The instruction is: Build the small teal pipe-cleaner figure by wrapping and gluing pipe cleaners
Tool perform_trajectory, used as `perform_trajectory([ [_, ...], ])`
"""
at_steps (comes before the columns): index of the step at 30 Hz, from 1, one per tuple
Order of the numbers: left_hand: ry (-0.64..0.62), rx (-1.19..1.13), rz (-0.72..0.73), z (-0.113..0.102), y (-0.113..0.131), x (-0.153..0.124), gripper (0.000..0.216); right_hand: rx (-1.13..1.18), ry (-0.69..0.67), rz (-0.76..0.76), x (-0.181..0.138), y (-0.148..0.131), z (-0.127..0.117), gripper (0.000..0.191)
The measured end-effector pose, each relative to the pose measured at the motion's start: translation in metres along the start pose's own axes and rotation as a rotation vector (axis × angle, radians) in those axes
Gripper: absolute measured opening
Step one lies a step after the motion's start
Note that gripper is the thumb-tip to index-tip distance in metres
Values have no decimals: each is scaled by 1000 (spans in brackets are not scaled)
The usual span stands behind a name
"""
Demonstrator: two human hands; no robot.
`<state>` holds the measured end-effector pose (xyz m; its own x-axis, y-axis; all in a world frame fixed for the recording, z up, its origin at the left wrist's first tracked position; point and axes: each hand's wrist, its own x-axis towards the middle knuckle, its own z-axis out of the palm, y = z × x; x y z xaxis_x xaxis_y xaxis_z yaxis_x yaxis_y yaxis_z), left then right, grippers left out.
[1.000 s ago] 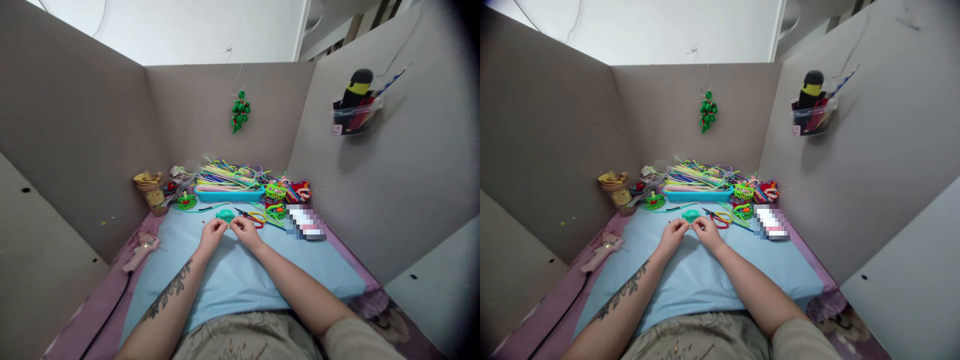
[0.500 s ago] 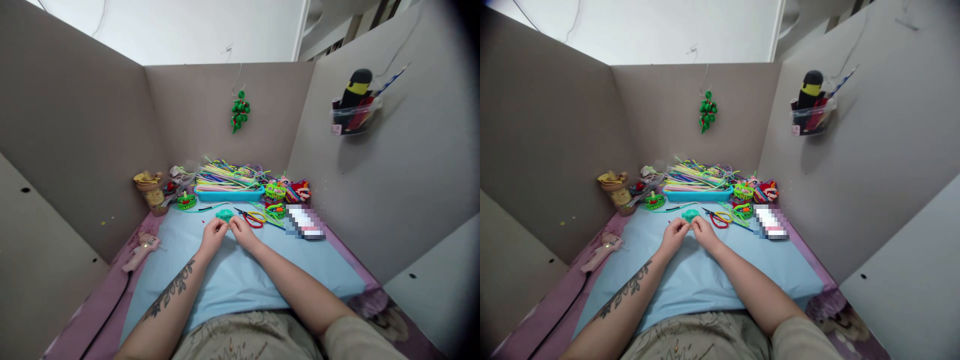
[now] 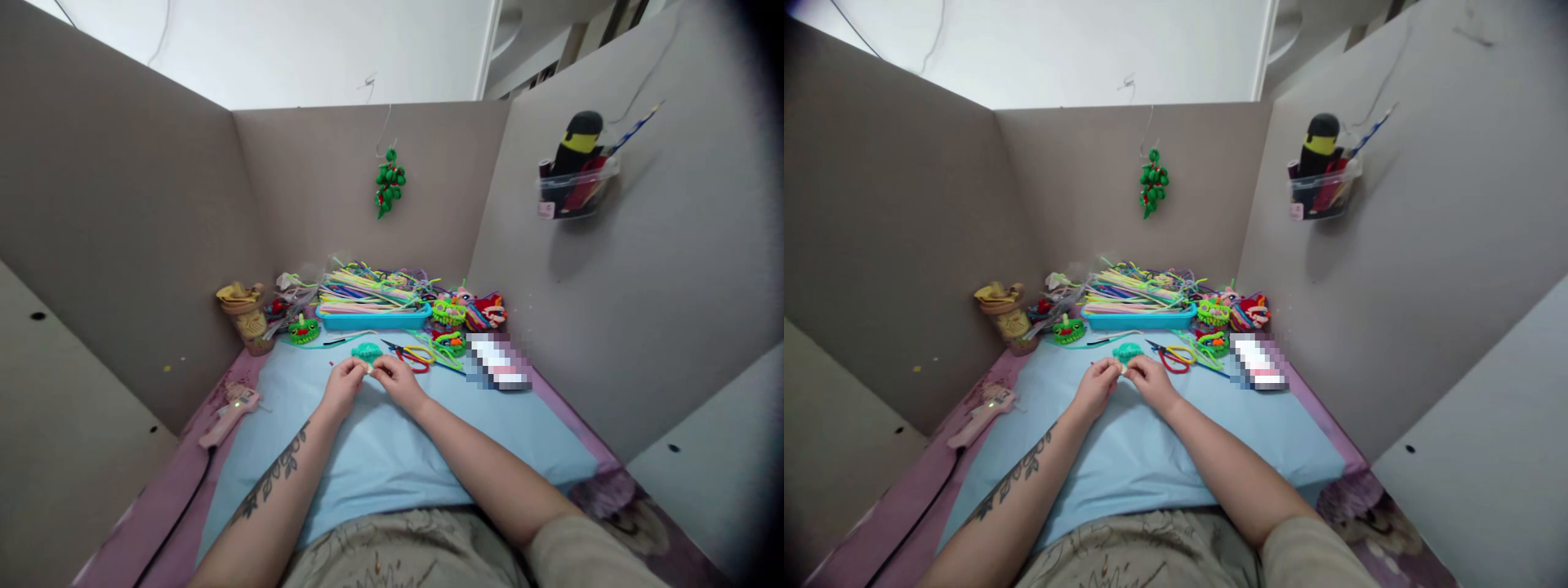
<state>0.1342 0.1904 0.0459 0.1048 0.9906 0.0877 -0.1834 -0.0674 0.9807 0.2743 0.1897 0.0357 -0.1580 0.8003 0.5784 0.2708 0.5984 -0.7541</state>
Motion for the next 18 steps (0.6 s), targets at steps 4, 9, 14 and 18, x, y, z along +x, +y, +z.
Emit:
perform_trajectory([
  [4, -47, 49, 18, -2, 0, 0, 11, 126, -4, 106, 2, 2, -2, 14],
  [9, -85, 73, -6, -4, 3, -1, 13, 174, -15, 160, 1, 3, -3, 15],
  [14, -109, 86, -9, -4, 4, -2, 13, 193, -31, 190, 0, 5, -3, 15],
  [18, -123, 102, -9, -5, 5, -2, 14, 201, -43, 206, 0, 4, -3, 17],
])
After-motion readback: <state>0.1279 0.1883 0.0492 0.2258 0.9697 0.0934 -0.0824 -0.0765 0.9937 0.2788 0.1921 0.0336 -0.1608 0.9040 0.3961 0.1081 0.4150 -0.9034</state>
